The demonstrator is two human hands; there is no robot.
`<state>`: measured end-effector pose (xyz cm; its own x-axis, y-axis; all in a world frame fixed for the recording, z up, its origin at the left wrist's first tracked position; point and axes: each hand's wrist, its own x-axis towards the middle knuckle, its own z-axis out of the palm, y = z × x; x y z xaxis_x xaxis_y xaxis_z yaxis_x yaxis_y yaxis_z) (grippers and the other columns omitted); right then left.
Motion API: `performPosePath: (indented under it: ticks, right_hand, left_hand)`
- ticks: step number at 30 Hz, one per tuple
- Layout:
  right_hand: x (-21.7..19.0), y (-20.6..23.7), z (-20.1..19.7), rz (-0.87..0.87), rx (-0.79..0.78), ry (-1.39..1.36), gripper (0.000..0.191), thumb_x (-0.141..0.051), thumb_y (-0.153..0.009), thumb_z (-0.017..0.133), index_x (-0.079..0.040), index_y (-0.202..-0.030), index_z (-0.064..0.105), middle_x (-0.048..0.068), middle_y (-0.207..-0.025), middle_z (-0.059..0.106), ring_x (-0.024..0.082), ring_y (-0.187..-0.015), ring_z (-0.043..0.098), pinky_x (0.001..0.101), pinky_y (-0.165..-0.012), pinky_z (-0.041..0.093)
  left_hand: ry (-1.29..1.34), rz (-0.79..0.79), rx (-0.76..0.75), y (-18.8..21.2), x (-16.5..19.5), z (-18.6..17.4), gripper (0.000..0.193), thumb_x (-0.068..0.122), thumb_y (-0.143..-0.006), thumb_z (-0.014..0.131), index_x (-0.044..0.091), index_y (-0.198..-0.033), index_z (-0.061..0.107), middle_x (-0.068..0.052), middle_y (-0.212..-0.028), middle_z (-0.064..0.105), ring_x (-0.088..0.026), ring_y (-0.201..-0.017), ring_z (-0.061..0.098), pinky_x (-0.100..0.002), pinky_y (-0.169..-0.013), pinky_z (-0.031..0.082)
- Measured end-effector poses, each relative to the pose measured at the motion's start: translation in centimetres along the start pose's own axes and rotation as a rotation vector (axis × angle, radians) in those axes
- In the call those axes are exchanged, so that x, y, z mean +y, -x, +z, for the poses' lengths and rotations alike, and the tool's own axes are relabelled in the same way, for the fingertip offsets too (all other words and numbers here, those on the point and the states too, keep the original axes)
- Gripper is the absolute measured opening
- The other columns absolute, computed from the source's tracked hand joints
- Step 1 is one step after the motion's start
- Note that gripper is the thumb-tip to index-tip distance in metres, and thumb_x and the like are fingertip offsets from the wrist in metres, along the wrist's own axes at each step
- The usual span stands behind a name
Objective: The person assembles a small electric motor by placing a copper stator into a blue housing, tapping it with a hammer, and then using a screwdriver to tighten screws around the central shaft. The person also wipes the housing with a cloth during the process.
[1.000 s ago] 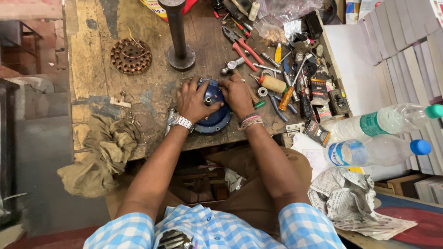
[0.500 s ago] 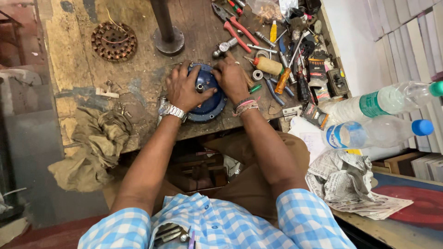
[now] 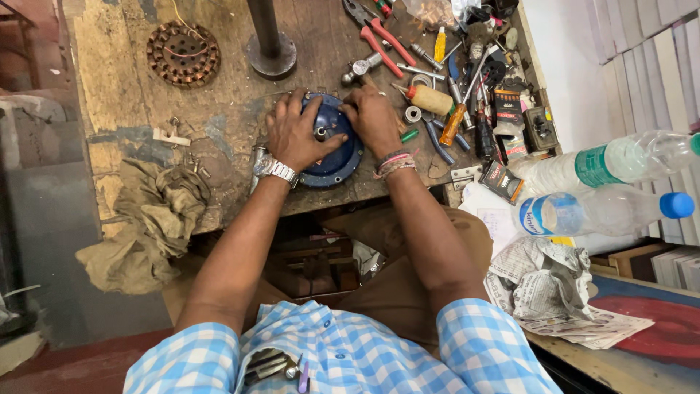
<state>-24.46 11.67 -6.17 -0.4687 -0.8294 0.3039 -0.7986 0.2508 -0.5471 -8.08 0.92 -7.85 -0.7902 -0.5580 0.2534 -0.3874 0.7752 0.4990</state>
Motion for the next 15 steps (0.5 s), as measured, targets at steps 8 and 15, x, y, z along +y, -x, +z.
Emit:
performPosePath:
  ticks: [8,15]
  right_hand:
    - [0.58,-0.29,-0.93,-0.114,-0.091,-0.026,0.021,-0.007,-0.086,0.073,-0.007,-0.106,0.08,0.019,-0.096,0.07,0.039,-0.092,0.068,0.0463,-0.083,0.054]
    - [0.76,-0.29,-0.64,-0.056,-0.073,-0.078,0.021,-0.015,-0.086,0.078,-0.003,-0.103,0.075,0.02,-0.096,0.07,0.039,-0.09,0.069,0.0459,-0.08,0.054]
  left_hand:
    - [-0.01,-0.038,-0.05,-0.08,0.21,-0.17,0.088,0.066,-0.067,0.085,0.018,-0.138,0.062,-0.017,-0.15,0.047,-0.042,-0.138,0.038,-0.063,-0.107,0.031]
    - [0.003,-0.051,-0.077,-0.22,0.48,-0.46,0.087,0.067,-0.067,0.085,0.019,-0.136,0.062,-0.017,-0.15,0.046,-0.043,-0.138,0.037,-0.065,-0.106,0.03]
